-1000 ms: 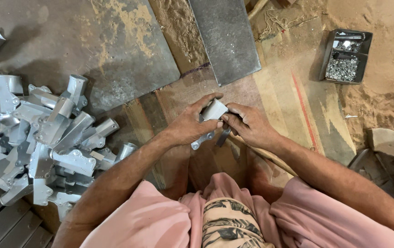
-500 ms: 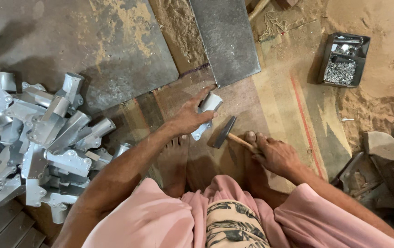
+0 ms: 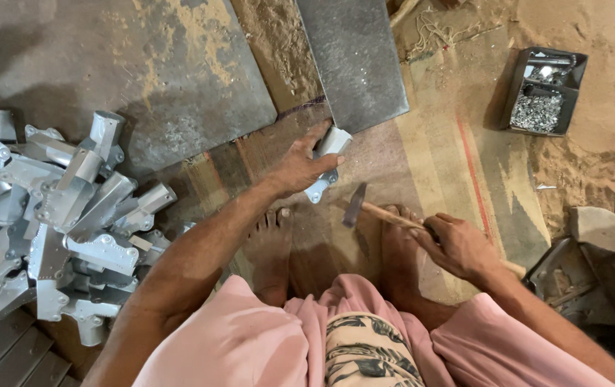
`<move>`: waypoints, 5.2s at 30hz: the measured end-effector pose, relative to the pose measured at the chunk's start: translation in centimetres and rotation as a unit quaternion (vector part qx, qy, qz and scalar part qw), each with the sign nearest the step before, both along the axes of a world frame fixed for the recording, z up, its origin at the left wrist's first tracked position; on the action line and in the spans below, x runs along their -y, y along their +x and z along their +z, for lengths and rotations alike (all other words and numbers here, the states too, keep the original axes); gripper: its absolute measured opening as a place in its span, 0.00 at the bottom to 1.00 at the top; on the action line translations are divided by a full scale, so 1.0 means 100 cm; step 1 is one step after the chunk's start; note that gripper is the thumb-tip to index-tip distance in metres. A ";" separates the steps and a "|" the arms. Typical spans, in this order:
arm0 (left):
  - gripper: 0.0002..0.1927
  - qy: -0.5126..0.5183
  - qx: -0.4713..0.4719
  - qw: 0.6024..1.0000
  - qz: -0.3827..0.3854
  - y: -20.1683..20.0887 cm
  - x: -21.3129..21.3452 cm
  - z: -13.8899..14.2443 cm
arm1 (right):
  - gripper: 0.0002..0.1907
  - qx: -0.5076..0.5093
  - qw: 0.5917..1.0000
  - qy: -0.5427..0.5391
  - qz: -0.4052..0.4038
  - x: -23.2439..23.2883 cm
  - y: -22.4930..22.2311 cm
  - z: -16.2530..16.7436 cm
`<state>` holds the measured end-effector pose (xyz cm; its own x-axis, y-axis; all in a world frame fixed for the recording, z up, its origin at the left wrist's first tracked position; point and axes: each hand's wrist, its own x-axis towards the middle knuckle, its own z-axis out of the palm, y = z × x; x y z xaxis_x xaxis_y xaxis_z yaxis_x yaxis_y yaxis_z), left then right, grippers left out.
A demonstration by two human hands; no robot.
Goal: The person sits on the ground and hammers aluminum castings one at a time on a steel plate, turning and repositioning each piece to flatten or shape it, then sets it on a growing pile of finished pieces.
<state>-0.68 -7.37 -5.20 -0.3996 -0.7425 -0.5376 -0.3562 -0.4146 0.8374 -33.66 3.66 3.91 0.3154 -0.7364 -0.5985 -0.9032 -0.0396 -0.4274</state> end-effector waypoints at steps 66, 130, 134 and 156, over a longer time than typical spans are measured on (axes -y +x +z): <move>0.44 -0.078 -0.061 0.995 -0.015 0.020 0.019 0.060 | 0.14 -0.006 0.973 -0.224 -0.061 0.087 0.029 0.061; 0.23 -0.202 0.465 0.855 0.108 0.123 0.286 0.128 | 0.15 0.211 0.861 0.260 -0.384 0.029 -0.062 -0.055; 0.23 -0.353 0.442 0.812 0.141 0.138 0.250 0.133 | 0.12 0.201 0.928 0.152 -0.275 0.038 -0.032 -0.024; 0.21 0.232 -0.355 0.848 0.317 0.128 -0.006 0.097 | 0.12 0.173 0.964 -0.200 0.016 0.151 0.120 -0.022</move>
